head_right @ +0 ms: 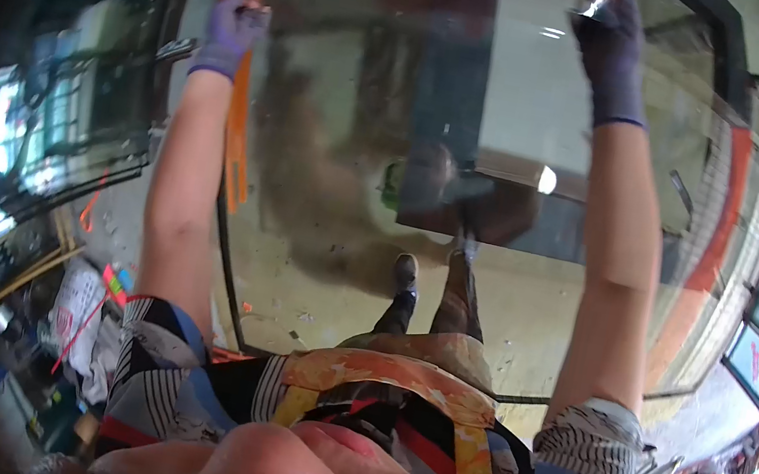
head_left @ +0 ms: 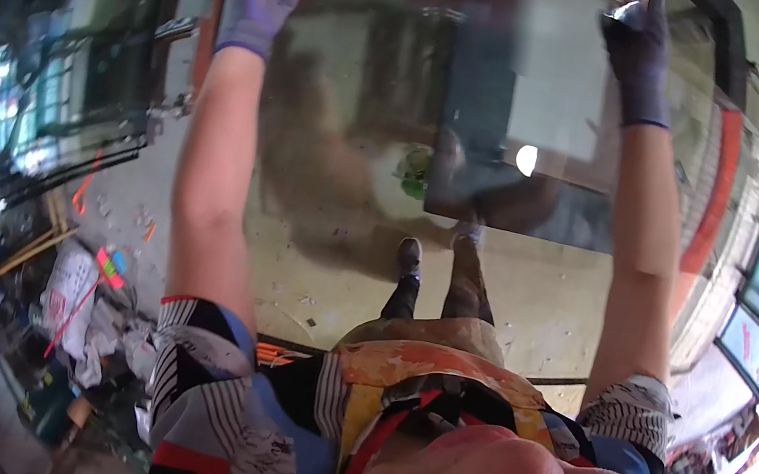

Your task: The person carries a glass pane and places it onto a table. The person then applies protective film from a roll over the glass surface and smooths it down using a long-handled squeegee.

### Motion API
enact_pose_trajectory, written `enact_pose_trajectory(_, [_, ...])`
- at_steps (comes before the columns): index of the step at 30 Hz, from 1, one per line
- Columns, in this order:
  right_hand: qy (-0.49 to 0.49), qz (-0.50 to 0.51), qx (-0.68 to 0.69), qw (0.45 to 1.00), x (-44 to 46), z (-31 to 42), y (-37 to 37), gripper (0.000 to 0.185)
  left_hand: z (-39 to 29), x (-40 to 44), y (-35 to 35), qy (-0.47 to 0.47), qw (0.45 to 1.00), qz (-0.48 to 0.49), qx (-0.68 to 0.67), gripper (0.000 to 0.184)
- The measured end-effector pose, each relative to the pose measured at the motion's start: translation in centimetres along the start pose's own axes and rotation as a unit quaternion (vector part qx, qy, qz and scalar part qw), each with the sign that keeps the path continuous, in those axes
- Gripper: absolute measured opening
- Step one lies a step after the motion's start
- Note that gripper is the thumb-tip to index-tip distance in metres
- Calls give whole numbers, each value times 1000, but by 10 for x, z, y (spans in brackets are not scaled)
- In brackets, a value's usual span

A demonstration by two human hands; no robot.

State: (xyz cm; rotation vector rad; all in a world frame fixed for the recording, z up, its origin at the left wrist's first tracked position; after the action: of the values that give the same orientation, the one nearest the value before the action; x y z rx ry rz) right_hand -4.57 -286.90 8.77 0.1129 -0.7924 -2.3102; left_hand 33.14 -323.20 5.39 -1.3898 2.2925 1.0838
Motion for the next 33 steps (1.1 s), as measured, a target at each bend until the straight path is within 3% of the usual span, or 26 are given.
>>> enact_pose_trajectory(1, [-6, -45, -125, 991, 2, 7, 6, 25, 2, -8, -3, -9, 999, -24, 20, 19])
enact_pose_trajectory(2, [48, -111, -158, 980, -11, 27, 24, 21, 0, -18, -6, 0, 999, -36, 25, 19])
enact_pose_trajectory(5, [103, -149, -182, 966, -19, 48, 36, 15, 3, -52, 11, -1, 997, -72, -22, 26])
enact_pose_trajectory(9, [99, -142, -204, 963, -21, 57, 46, 15, 2, -88, 44, -72, 971, -158, -163, 25])
enact_pose_trajectory(13, [140, -67, -137, 978, -13, 49, 26, 13, 13, -34, 45, -74, 984, -69, -148, 29])
enact_pose_trajectory(16, [145, -40, -110, 982, -18, 56, 25, 14, 10, -18, 44, 66, 991, -37, -107, 39])
enact_pose_trajectory(20, [161, -57, -148, 974, -17, 50, 11, 14, 6, -17, 23, 111, 993, -24, 6, 42])
enact_pose_trajectory(25, [133, -63, -209, 967, -14, 51, 8, 18, 5, -37, -12, 49, 993, -100, -34, 41])
enact_pose_trajectory(28, [114, -58, -216, 968, -18, 51, 16, 20, 12, -73, 32, -36, 991, -81, -101, 33])
enact_pose_trajectory(32, [95, -40, -174, 979, -19, 40, 3, 21, 47, -47, 77, -51, 989, -21, -135, 28])
enact_pose_trajectory(33, [98, -32, -151, 983, -17, 38, 0, 21, 58, -33, 87, -7, 989, 10, -149, 24])
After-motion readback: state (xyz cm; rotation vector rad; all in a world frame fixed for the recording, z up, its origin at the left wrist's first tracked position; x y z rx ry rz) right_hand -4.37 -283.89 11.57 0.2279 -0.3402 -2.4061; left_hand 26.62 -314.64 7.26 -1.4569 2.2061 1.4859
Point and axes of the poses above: each hand's wrist, its own x-axis towards the middle knuckle, its own y-axis out of the palm, z = x × y, the point moved 4 cm from there along x, towards the middle knuckle, and after that the axes turned 10 degrees about -y, right-handed, at the moved point
